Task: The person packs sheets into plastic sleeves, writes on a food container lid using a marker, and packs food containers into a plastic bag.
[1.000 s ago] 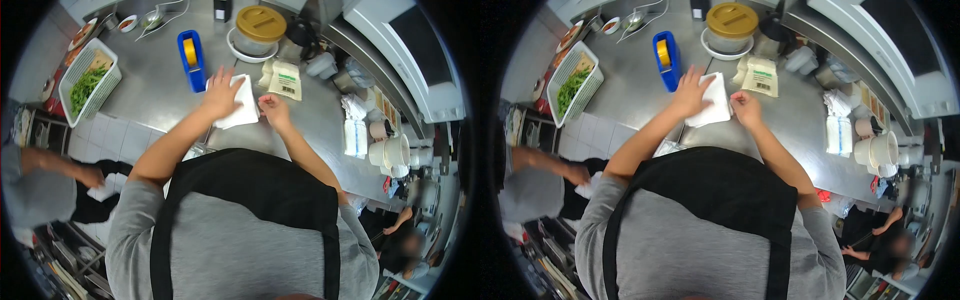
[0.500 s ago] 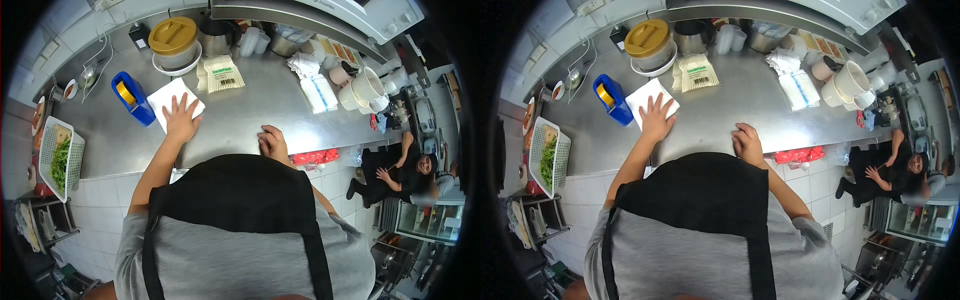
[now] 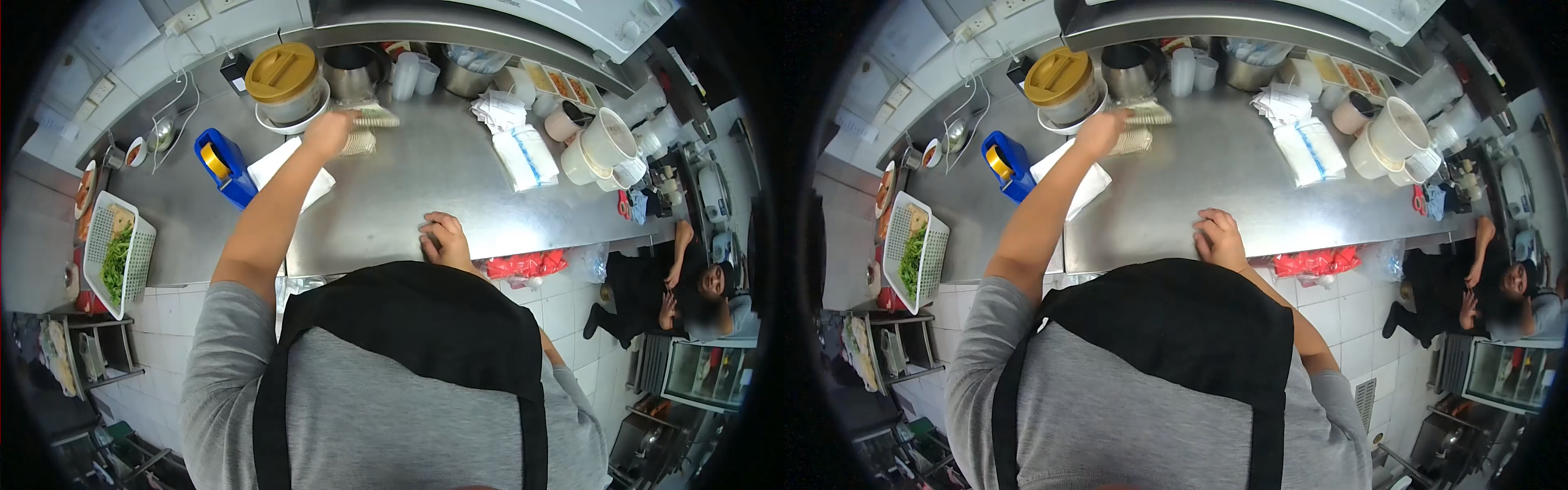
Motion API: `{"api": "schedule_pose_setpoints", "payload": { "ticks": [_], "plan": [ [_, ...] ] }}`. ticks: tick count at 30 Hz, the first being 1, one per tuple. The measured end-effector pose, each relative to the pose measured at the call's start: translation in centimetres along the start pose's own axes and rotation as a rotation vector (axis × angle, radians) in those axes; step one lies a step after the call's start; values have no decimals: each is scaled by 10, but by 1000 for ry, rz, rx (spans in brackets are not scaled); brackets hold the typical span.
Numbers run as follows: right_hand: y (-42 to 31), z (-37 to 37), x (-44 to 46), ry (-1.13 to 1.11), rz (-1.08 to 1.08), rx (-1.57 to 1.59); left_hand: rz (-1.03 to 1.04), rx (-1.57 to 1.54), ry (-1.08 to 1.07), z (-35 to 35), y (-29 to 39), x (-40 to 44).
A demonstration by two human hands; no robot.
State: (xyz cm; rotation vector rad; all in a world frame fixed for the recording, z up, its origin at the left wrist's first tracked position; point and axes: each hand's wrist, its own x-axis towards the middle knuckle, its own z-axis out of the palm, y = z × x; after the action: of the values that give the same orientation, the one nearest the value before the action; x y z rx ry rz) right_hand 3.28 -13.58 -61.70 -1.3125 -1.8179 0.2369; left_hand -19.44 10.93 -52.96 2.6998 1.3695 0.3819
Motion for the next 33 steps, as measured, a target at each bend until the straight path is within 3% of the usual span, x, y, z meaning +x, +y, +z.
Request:
{"api": "schedule_pose_setpoints", "payload": {
  "ticks": [1,3,4,5,6,10,12,16,17,26,29,33],
  "plan": [
    [9,-2,1,-54,69,103,31,-15,178,-8,1,2],
    [36,-12,4,-173,201,305,-145,-261,233,-31,15,3],
    [45,-20,13,-197,379,503,-237,-386,262,-44,25,1],
    [56,-28,24,-226,559,700,-366,-816,201,-51,35,-2],
    [63,-35,35,-258,744,893,-382,-973,159,-56,46,-7],
    [59,-66,83,-182,708,1594,-447,-1435,27,-42,80,-19],
    [46,-78,103,-78,717,1577,-460,-1536,30,-26,100,-22],
    [86,-89,111,41,673,1385,-508,-1453,129,-2,116,-32],
    [94,-90,108,125,746,1360,-517,-1460,147,8,114,-34],
    [145,-97,84,22,871,1329,-538,-1498,161,19,153,-45],
    [155,-97,77,-26,856,1363,-510,-1384,206,18,161,-40],
    [150,-99,78,10,910,1347,-471,-989,436,9,169,-36]
  ]
}}
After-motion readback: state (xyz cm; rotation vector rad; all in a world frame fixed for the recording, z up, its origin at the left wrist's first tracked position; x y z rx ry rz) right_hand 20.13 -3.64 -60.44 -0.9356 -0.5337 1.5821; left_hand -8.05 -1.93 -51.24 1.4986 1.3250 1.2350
